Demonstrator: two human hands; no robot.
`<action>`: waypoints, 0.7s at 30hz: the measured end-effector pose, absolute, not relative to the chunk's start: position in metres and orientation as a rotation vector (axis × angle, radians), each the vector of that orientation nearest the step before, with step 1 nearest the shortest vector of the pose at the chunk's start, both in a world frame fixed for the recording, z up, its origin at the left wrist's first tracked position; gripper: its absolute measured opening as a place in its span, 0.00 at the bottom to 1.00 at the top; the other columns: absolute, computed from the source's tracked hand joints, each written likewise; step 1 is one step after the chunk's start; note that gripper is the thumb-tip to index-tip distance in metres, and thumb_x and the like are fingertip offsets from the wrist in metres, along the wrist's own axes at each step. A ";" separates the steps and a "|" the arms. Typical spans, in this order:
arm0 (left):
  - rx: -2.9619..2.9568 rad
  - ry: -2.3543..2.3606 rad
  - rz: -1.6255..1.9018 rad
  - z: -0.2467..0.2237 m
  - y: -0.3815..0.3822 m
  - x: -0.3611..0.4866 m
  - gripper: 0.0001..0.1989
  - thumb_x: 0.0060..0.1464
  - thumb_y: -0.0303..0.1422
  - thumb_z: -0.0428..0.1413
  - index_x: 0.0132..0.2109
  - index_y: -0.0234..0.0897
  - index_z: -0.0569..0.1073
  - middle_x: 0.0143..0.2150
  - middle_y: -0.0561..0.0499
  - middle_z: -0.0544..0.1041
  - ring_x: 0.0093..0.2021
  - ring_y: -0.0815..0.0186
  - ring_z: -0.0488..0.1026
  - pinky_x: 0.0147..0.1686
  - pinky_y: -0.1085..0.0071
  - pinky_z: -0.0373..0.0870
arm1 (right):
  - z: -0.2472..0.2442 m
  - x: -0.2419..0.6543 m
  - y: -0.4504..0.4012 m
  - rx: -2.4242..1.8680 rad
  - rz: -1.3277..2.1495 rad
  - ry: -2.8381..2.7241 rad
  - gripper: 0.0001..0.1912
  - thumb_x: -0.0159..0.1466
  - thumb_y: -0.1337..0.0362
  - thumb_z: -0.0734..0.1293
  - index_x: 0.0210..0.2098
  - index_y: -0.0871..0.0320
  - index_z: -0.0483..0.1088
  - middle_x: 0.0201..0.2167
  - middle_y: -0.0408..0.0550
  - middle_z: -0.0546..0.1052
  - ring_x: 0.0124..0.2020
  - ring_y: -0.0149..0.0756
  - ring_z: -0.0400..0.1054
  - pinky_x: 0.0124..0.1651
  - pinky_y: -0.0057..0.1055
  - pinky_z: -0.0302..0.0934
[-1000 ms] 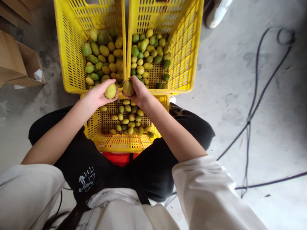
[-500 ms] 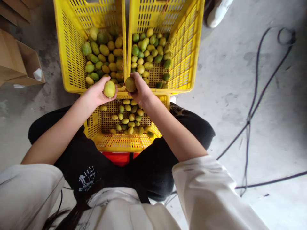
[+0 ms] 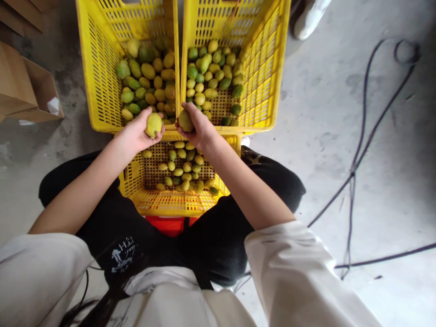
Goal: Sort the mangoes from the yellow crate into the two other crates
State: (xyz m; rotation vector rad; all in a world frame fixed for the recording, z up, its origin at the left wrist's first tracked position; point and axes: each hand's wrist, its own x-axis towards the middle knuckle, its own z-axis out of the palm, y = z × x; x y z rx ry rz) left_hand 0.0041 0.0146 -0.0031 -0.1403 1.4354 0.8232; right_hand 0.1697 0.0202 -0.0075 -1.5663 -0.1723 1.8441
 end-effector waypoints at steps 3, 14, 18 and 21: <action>-0.168 1.422 0.819 -0.002 0.017 0.000 0.17 0.74 0.54 0.69 0.58 0.51 0.83 0.40 0.45 0.86 0.41 0.53 0.87 0.29 0.68 0.75 | -0.015 0.172 0.023 -1.558 1.824 -0.104 0.11 0.80 0.52 0.75 0.47 0.50 0.74 0.37 0.42 0.76 0.39 0.36 0.80 0.32 0.23 0.74; -0.081 1.463 0.871 0.013 0.013 0.008 0.07 0.73 0.39 0.69 0.55 0.48 0.82 0.39 0.51 0.84 0.32 0.65 0.78 0.28 0.75 0.68 | 0.015 0.170 0.021 -1.547 1.756 -0.032 0.13 0.84 0.62 0.71 0.40 0.50 0.71 0.35 0.39 0.76 0.45 0.32 0.75 0.50 0.25 0.80; -0.074 1.498 0.849 0.017 0.014 0.011 0.07 0.79 0.42 0.62 0.50 0.47 0.81 0.36 0.52 0.81 0.32 0.64 0.77 0.27 0.74 0.66 | 0.012 0.169 0.020 -1.559 1.747 -0.034 0.14 0.81 0.61 0.76 0.41 0.49 0.69 0.33 0.38 0.75 0.45 0.35 0.76 0.49 0.28 0.79; -0.099 1.530 0.846 0.018 0.016 0.011 0.11 0.82 0.43 0.57 0.49 0.46 0.79 0.37 0.51 0.82 0.35 0.63 0.79 0.28 0.74 0.66 | 0.011 0.169 0.020 -1.581 1.745 -0.064 0.14 0.81 0.61 0.75 0.40 0.49 0.68 0.34 0.39 0.74 0.46 0.36 0.77 0.47 0.27 0.78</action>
